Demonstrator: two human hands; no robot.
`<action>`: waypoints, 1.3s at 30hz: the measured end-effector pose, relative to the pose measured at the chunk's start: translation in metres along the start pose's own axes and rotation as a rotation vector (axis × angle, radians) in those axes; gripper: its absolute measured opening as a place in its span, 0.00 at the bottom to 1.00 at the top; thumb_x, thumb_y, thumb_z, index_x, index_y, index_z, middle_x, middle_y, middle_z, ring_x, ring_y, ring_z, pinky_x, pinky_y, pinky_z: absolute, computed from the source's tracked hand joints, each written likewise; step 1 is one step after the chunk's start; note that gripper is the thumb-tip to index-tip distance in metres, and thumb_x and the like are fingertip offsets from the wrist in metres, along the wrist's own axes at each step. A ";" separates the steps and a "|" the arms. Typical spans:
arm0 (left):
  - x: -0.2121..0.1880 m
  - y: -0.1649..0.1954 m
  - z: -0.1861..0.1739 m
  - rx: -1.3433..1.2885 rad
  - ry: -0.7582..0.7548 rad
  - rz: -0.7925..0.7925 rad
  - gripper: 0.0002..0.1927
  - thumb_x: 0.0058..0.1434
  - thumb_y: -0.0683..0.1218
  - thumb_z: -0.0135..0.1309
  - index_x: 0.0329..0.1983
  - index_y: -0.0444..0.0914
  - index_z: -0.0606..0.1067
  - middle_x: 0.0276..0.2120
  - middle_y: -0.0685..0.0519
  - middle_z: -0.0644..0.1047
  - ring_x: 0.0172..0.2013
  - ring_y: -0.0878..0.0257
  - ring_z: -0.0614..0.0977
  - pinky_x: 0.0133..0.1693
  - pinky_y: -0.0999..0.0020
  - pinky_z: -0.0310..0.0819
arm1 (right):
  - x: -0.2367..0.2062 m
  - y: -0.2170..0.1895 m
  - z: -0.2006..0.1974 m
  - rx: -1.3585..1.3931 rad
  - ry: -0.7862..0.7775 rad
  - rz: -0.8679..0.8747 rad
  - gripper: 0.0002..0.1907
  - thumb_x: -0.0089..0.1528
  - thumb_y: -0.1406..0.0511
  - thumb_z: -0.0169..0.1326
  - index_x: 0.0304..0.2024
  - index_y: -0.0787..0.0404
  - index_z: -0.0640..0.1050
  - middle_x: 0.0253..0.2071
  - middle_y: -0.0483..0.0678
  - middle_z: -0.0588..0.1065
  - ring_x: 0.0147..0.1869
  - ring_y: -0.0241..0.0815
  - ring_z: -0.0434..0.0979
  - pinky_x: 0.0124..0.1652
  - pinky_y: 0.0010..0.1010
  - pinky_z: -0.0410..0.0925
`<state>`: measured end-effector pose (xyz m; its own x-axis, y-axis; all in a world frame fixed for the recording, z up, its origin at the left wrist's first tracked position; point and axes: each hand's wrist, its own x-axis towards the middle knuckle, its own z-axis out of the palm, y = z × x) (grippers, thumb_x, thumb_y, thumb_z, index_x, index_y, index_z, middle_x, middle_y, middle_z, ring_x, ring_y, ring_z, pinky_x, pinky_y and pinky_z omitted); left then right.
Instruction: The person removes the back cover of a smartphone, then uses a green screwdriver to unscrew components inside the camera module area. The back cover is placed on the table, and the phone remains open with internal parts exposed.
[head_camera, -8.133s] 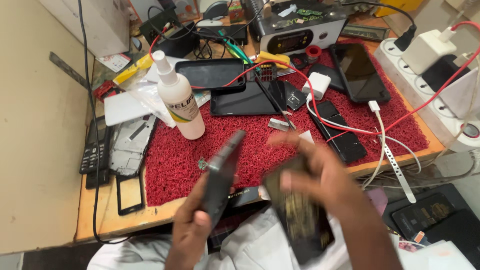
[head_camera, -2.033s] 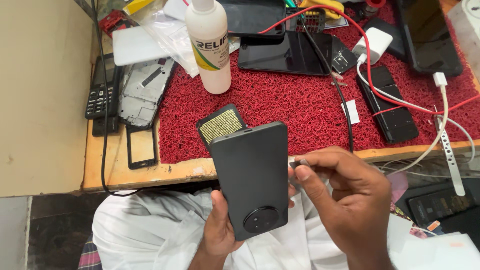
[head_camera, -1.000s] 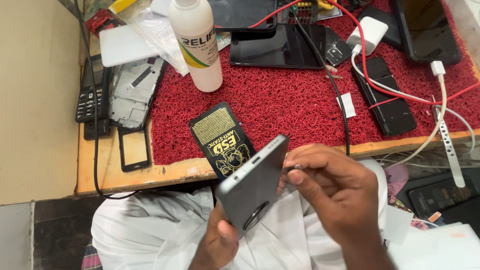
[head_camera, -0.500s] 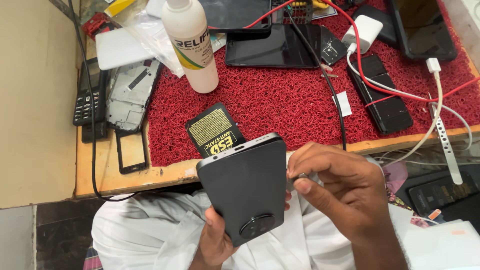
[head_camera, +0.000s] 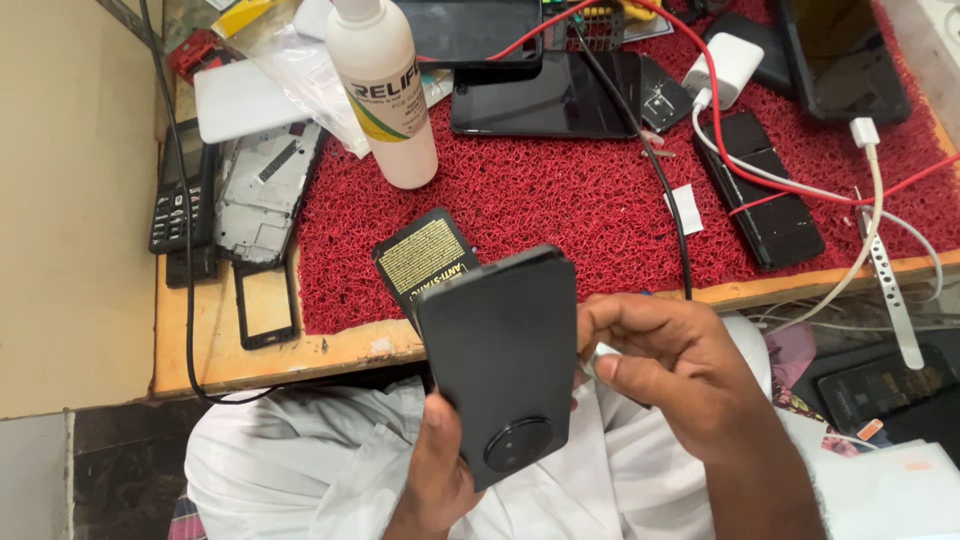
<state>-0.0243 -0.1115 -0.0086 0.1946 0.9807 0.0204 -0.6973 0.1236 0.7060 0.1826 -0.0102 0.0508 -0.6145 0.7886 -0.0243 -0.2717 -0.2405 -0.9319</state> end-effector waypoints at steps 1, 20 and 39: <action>0.002 0.001 0.000 -0.014 0.024 -0.008 0.47 0.71 0.72 0.34 0.70 0.25 0.62 0.60 0.38 0.74 0.59 0.53 0.79 0.61 0.56 0.74 | 0.001 0.000 -0.003 -0.031 0.001 0.043 0.16 0.62 0.75 0.52 0.52 0.75 0.78 0.40 0.50 0.77 0.45 0.39 0.76 0.47 0.31 0.71; 0.094 0.048 0.024 -0.393 0.092 -0.044 0.30 0.77 0.62 0.37 0.63 0.33 0.69 0.51 0.47 0.78 0.49 0.60 0.82 0.51 0.64 0.78 | 0.076 -0.033 -0.009 -0.013 0.225 0.055 0.09 0.60 0.71 0.62 0.42 0.66 0.79 0.35 0.44 0.80 0.34 0.29 0.76 0.34 0.21 0.68; 0.168 0.098 0.052 1.733 0.079 -0.018 0.56 0.47 0.57 0.65 0.73 0.27 0.55 0.49 0.28 0.74 0.47 0.38 0.81 0.48 0.51 0.77 | 0.043 -0.017 -0.046 0.089 0.003 0.262 0.42 0.59 0.69 0.61 0.74 0.65 0.59 0.24 0.45 0.71 0.23 0.31 0.66 0.23 0.22 0.59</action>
<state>-0.0241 0.0575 0.1014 0.1254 0.9921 0.0099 0.8037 -0.1074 0.5852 0.1945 0.0536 0.0490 -0.6702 0.6947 -0.2611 -0.1685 -0.4851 -0.8581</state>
